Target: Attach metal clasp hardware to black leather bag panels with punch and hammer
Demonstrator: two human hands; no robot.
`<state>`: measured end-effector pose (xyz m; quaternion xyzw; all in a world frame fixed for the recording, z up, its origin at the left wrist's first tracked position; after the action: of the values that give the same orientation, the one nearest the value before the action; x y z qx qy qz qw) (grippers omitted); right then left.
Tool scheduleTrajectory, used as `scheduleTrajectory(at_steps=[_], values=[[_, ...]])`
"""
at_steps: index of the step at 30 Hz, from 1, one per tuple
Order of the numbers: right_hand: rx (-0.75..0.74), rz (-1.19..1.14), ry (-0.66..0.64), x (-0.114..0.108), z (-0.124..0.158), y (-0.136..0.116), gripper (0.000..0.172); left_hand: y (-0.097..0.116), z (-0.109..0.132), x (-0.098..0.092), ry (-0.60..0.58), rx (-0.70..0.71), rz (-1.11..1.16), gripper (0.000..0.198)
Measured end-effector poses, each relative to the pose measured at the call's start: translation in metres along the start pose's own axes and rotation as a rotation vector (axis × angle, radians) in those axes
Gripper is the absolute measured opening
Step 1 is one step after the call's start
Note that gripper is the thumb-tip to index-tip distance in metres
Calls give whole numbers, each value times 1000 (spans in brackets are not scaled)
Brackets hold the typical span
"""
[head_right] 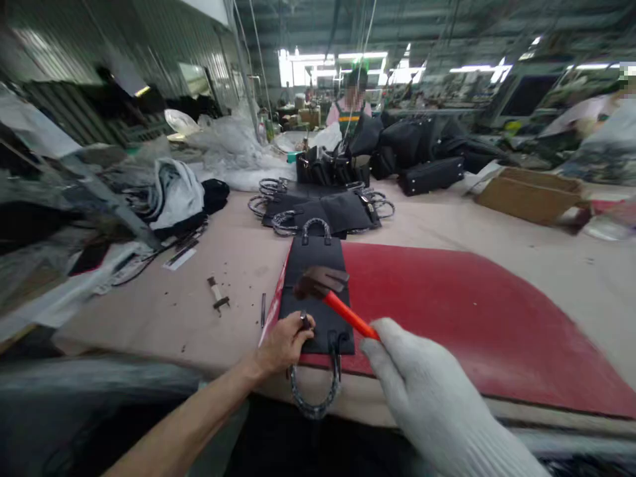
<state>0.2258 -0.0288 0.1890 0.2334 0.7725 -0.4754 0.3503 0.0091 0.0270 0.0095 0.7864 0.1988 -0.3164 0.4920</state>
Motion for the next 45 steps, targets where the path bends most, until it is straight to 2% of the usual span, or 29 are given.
scheduleTrajectory(at_steps=[2, 4, 6, 8, 10, 12, 14, 15, 16, 19, 21, 25, 30, 33, 37, 39, 42, 43, 45], values=[[-26, -98, 165, -8, 0, -9, 24, -2, -2, 1, 6, 12, -5, 15], [-45, -101, 219, -7, 0, -10, 24, -3, -4, 2, 10, 23, -18, 15], [-58, -4, 158, 3, 1, -3, 27, -3, -5, 3, 8, 34, -38, 15], [-50, 174, 16, 12, 1, 5, 31, -2, -6, 2, 8, 36, -60, 15], [-22, 248, -62, 11, 0, 8, 31, 0, -5, 1, 13, 42, -81, 15], [-24, 120, 0, 2, -1, 3, 29, 1, -5, 0, 21, 62, -94, 14], [-21, -58, 166, -7, 2, -1, 27, 1, -5, 1, 26, 83, -99, 13], [-11, -87, 201, -7, 4, 0, 28, 0, -5, 1, 28, 86, -98, 13], [3, -52, 170, -4, 6, 3, 29, -1, -5, 2, 31, 86, -97, 14], [83, 230, -170, 16, 14, 23, 30, -4, -4, 4, 41, 78, -106, 17], [174, 316, -296, 23, 15, 38, 27, -4, -4, 4, 46, 82, -109, 16], [365, 316, -272, 40, 2, 65, 26, -1, -3, 0, 49, 78, -107, 11], [518, 179, -272, 92, -21, 100, 26, 1, -2, -8, 1, 20, -21, 12], [580, 158, -269, 112, -27, 112, 29, 1, -1, -12, 34, 50, 27, 12], [653, 143, -289, 116, -29, 117, 30, 3, 5, -12, 116, 225, 0, 13], [680, 140, -302, 115, -29, 117, 31, 2, 8, -11, 173, 209, 12, 14], [707, 157, -327, 115, -31, 117, 31, -2, 12, -11, 232, 102, 19, 15], [711, 167, -333, 115, -31, 116, 31, -2, 13, -10, 240, 105, 11, 15], [718, 186, -342, 116, -31, 117, 31, 0, 15, -10, 245, 212, -16, 18]])
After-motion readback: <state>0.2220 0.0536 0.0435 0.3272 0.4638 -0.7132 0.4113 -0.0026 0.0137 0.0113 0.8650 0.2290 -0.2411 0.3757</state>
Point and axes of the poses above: each hand's wrist, its own z-axis away from the middle knuckle, its own x-axis out of the palm, y = z × x, the point moved 3 cm from there along -z, towards the middle knuckle, and after that the axes turned 11 degrees about -z, right-handed, at the moved point
